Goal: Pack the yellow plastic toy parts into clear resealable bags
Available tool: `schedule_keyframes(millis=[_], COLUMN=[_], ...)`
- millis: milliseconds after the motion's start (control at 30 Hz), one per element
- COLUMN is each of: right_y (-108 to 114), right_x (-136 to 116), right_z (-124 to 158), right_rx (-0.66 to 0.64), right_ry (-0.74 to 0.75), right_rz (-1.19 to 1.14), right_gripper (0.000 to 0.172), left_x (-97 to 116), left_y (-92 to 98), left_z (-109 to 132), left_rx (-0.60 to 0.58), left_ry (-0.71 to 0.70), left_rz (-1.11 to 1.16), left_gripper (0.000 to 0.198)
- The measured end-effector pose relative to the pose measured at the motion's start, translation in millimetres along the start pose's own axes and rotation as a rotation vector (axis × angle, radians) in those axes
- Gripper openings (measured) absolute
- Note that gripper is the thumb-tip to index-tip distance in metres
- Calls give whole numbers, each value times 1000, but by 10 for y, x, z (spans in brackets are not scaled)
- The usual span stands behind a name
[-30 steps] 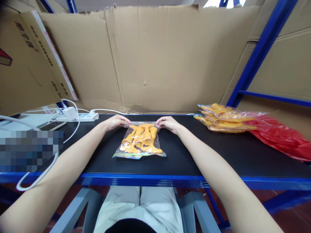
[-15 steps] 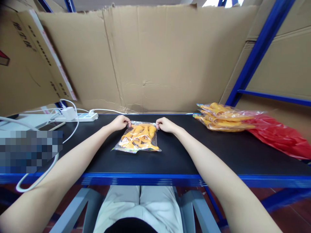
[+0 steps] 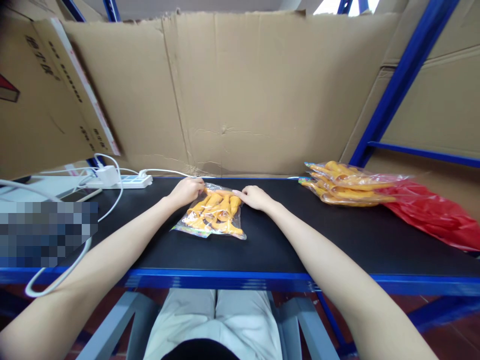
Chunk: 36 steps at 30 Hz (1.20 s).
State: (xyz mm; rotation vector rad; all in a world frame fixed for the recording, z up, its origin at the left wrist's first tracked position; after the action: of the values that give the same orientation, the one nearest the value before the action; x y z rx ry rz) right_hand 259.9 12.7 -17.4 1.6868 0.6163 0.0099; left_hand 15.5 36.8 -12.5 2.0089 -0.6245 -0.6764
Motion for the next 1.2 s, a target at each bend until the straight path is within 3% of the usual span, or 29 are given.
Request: schedule_keyframes(millis=[100,167,300,467,667,767,867,967,1100,1200], right_y=[-29,-44,-9,108,47,45,164,417,869,1218], right_x=[67,99,67,-56,-246,-282,-208,-3,381,721], right_z=[-31,-49,-47,46,186,177,148,120,103,168], right_rx=[101,77,-96,-212,-610,-589,-451,-197,359,951], right_ry=[-27,-23,9,-36,-75,-96,-144,-261,-410,-456], right_rz=[-104,-295,-501,-633,-996,-1107,-1144,-1207,-1380,-1429], right_gripper=[41,45,46,46,44,38,28,18,8,4], left_x=[34,61,129,284,430,391,230,-3,-231,-258], left_y=[27,46,82,172,225,216,198,139,17,-48], left_z=[-15,-24,-40,-69,-89,-88,-63,-3,76,94], left_rx=[48,80,157,249,261,262,293,281,225,195], left_ry=[-60,-89,-142,-227,-281,-240,-87,79,175,176], left_rz=[-81,-113,-135,-138,-124,-66,20,79,109,142], left_gripper=[23,23,24,25,24,24,30,34,33,34])
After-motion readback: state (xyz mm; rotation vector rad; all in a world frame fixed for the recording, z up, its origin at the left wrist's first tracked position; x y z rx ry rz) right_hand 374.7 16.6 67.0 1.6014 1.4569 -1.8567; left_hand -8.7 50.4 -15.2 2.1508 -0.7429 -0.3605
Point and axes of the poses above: each hand's wrist, its own z-axis away from the middle knuckle, its own y-axis out of the back of the hand, x = y × z, the point moved 2 cm from there along -z, towards the middle knuckle, and after that the axes turned 5 degrees about z, right-handed, at the moved point
